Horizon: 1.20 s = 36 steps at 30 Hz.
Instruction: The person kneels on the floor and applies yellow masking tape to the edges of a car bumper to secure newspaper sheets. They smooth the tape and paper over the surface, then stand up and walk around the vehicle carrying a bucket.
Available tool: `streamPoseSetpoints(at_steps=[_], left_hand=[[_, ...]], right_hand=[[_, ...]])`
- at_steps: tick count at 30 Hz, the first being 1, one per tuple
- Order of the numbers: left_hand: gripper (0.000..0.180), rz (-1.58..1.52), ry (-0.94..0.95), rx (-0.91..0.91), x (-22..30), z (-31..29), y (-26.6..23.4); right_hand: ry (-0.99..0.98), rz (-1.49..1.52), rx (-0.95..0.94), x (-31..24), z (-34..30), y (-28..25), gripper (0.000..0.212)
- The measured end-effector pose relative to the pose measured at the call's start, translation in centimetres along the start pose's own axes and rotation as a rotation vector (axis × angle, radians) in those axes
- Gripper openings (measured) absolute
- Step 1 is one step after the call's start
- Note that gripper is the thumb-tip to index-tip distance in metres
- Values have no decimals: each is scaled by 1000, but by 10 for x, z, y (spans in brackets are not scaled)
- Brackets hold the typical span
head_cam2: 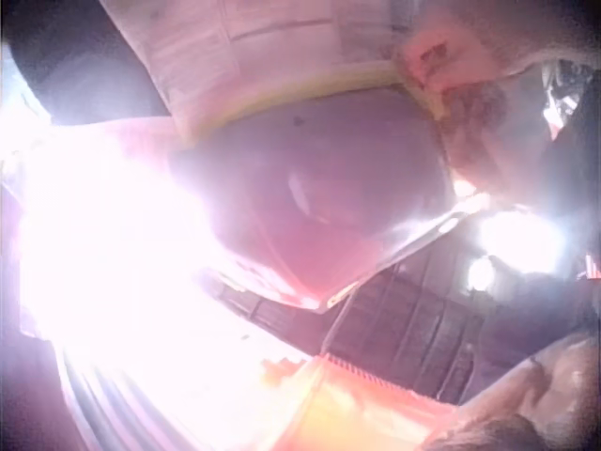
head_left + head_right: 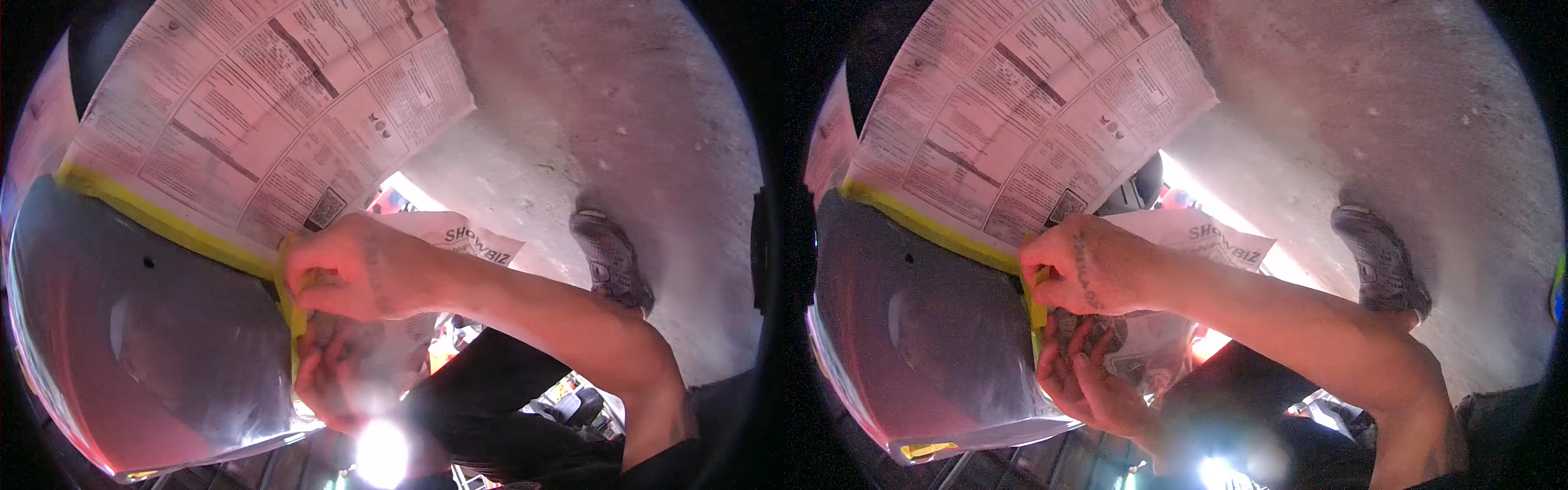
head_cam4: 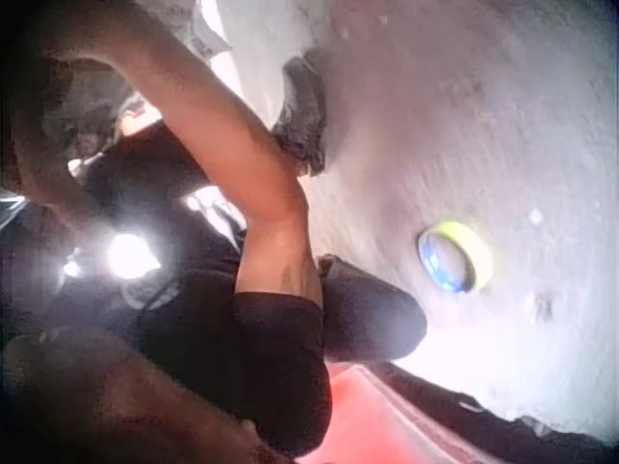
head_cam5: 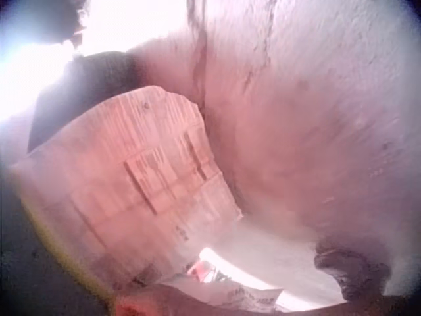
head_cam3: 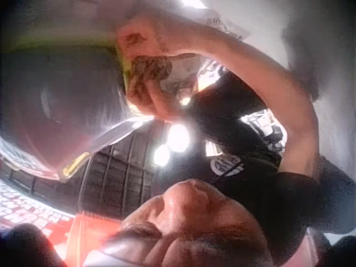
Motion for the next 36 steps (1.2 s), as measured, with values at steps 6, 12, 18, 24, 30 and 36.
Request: streamPoseSetpoints(at_steps=[6, 12, 18, 24, 30, 36], left_hand=[[51, 226, -111, 13, 11, 8, 18], [69, 256, -148, 24, 14, 9, 32], [74, 290, -128, 0, 16, 16, 31], [75, 310, -115, -26, 14, 17, 32], [79, 331, -161, -24, 19, 19, 35], [81, 293, -195, 12, 18, 20, 33]], right_hand=[[-84, -4, -30, 5, 9, -4, 13], [-99, -71, -78, 8, 10, -5, 13], [-97, -52, -44, 12, 14, 1, 13], [-120, -2, -1, 15, 13, 3, 13], [-116, 1, 52, 18, 13, 5, 14], [-190, -161, 129, 15, 17, 15, 14]])
Point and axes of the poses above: each hand's wrist, its own z-axis towards the middle knuckle, its own y-axis out of the palm, x = y × z, the point moved 6 cm from there along z, towards the middle knuckle, and after that the axes turned 14 degrees about -y, right-handed, at the moved point
